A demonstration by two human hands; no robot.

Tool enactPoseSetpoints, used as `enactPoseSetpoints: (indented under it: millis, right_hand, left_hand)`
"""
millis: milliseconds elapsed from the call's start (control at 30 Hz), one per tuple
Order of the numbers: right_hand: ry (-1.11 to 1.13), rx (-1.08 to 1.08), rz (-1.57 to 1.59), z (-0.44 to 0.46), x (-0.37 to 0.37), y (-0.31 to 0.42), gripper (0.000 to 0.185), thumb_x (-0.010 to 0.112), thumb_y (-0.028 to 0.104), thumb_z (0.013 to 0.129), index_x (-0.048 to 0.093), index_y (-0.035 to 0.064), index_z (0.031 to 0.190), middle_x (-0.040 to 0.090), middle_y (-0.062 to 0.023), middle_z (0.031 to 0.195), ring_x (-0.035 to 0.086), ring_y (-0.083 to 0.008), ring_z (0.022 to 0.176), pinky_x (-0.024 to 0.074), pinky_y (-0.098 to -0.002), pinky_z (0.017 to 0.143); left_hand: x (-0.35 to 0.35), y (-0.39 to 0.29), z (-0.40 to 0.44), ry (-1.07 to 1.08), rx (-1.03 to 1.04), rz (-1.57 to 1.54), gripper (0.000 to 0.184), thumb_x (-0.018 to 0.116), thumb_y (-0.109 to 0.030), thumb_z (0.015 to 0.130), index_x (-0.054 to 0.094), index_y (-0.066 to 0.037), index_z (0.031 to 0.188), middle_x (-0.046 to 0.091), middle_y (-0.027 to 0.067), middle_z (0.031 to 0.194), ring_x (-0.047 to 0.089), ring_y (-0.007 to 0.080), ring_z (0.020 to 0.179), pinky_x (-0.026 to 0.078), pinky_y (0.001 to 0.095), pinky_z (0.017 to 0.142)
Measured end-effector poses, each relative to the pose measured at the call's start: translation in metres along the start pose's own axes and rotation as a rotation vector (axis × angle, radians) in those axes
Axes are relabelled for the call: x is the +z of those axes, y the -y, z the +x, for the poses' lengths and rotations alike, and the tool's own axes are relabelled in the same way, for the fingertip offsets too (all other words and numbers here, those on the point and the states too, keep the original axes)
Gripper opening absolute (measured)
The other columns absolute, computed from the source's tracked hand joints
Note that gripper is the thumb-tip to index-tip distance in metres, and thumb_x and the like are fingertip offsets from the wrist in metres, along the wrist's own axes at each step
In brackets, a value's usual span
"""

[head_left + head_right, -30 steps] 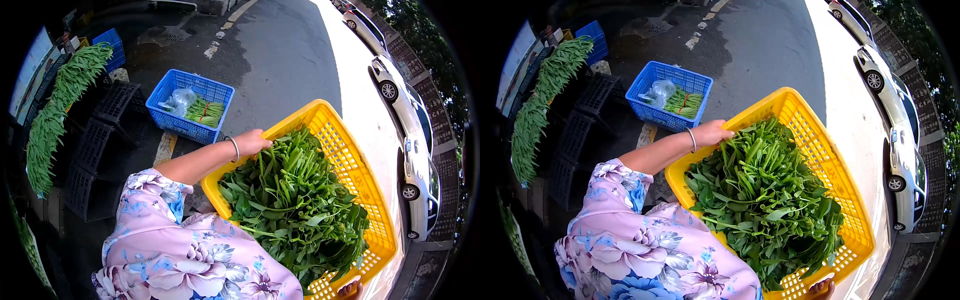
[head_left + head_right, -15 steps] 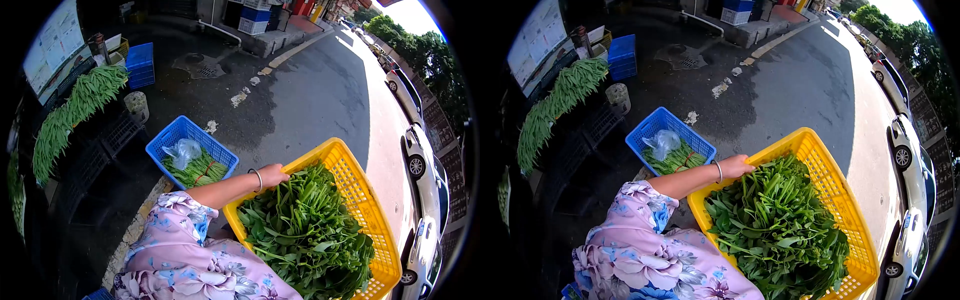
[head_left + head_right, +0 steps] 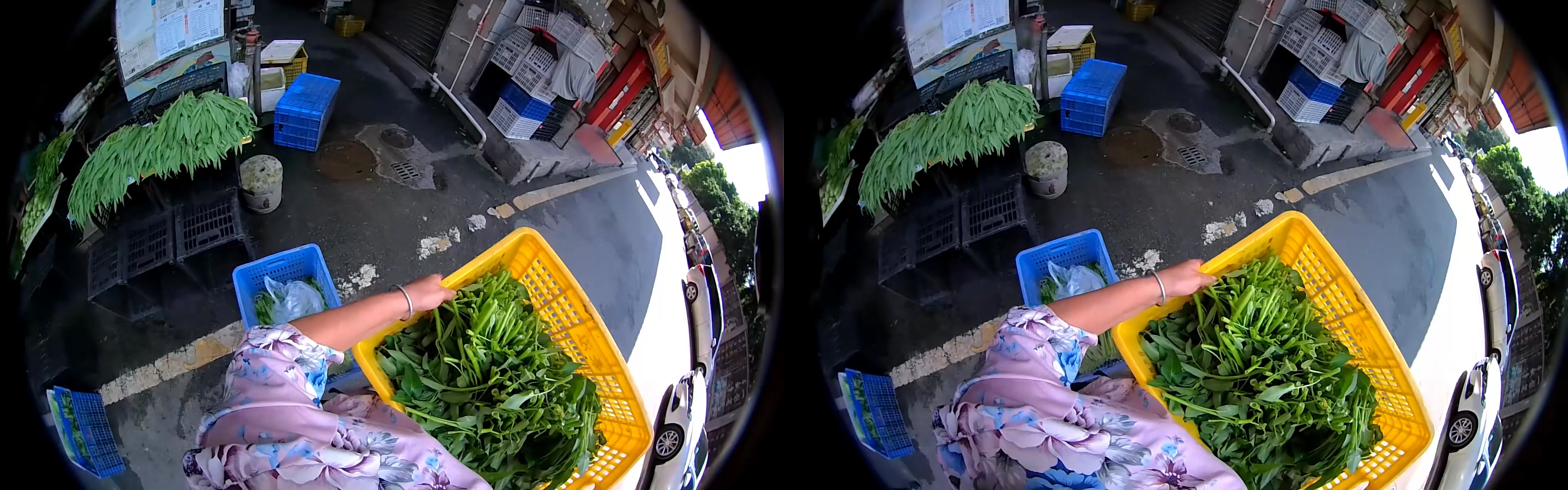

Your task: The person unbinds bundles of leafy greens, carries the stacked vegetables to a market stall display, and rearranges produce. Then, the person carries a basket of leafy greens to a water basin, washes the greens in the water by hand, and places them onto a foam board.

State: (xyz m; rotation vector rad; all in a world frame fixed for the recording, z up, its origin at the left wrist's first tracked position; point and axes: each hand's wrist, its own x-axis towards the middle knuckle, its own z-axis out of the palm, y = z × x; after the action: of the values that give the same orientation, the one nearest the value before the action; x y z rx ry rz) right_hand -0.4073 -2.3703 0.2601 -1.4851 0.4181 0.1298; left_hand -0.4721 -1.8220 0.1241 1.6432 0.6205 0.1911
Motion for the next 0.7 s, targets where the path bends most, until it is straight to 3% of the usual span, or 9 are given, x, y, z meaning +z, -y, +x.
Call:
enactPoseSetpoints:
  millis: [133,233,300,333,433,567,700]
  right_hand:
    - [0.053,-0.023,-0.053,0.091,0.111,0.042,0.021,0.057,0.035,0.076,0.053,0.0144,0.076,0.047,0.005,0.064,0.044,-0.009,0.059,0.0381,-0.0226,0.056]
    - [0.105,-0.038,-0.101,0.161,0.195,0.068,0.021,0.057,0.035,0.076,0.053,0.0141,0.076,0.047,0.0048,0.064,0.044,-0.0092,0.059,0.0387,-0.0229,0.057]
    - [0.144,-0.039,-0.134,0.215,0.256,0.085,0.022,0.057,0.035,0.077,0.053,0.0139,0.076,0.048,0.0047,0.064,0.044,-0.0094,0.059,0.0391,-0.0231,0.057]
    - [0.178,-0.048,-0.157,0.247,0.293,0.097,0.022,0.057,0.035,0.077,0.053,0.0138,0.076,0.048,0.0047,0.065,0.044,-0.0095,0.059,0.0393,-0.0232,0.058]
    - [0.265,-0.046,-0.228,0.284,0.404,0.118,0.022,0.056,0.035,0.077,0.051,0.0133,0.075,0.045,0.0046,0.062,0.041,-0.0089,0.055,0.0364,-0.0226,0.053]
    - [0.468,-0.14,-0.313,0.33,0.585,0.157,0.022,0.049,0.031,0.08,0.043,0.0117,0.071,0.033,0.0044,0.049,0.03,-0.0064,0.037,0.0242,-0.0198,0.033]
    - [0.598,-0.135,-0.412,0.346,0.75,0.164,0.021,0.048,0.029,0.079,0.043,0.0108,0.071,0.036,0.0035,0.05,0.032,-0.0071,0.037,0.0274,-0.0195,0.035]
  left_hand:
    - [-0.044,-0.046,0.088,-0.042,-0.026,-0.04,0.031,0.057,-0.025,0.08,0.052,0.003,0.092,0.051,0.0031,0.073,0.046,0.0113,0.062,0.039,0.0265,0.054]
    - [-0.072,-0.042,0.161,-0.112,-0.013,-0.092,0.032,0.057,-0.024,0.08,0.052,0.004,0.094,0.053,0.0036,0.074,0.047,0.0116,0.063,0.039,0.0264,0.054]
    - [-0.1,-0.048,0.215,-0.175,-0.107,-0.087,0.041,0.058,-0.025,0.074,0.051,0.008,0.097,0.058,0.0139,0.08,0.055,0.0197,0.071,0.043,0.0301,0.063]
    - [-0.109,-0.051,0.243,-0.198,-0.116,-0.111,0.041,0.058,-0.025,0.074,0.051,0.008,0.097,0.058,0.0139,0.08,0.055,0.0197,0.071,0.043,0.0301,0.063]
    - [-0.165,-0.058,0.277,-0.35,-0.179,-0.157,0.025,0.056,-0.02,0.08,0.053,0.001,0.093,0.051,0.0013,0.068,0.045,0.0101,0.058,0.037,0.0249,0.051]
    - [-0.236,-0.066,0.334,-0.469,-0.183,-0.308,0.018,0.055,-0.018,0.08,0.053,-0.002,0.089,0.045,-0.0031,0.062,0.038,0.0062,0.054,0.031,0.022,0.049]
    - [-0.326,-0.046,0.375,-0.591,-0.287,-0.349,0.015,0.055,-0.018,0.08,0.053,-0.004,0.087,0.044,-0.0036,0.061,0.037,0.0061,0.053,0.031,0.022,0.049]
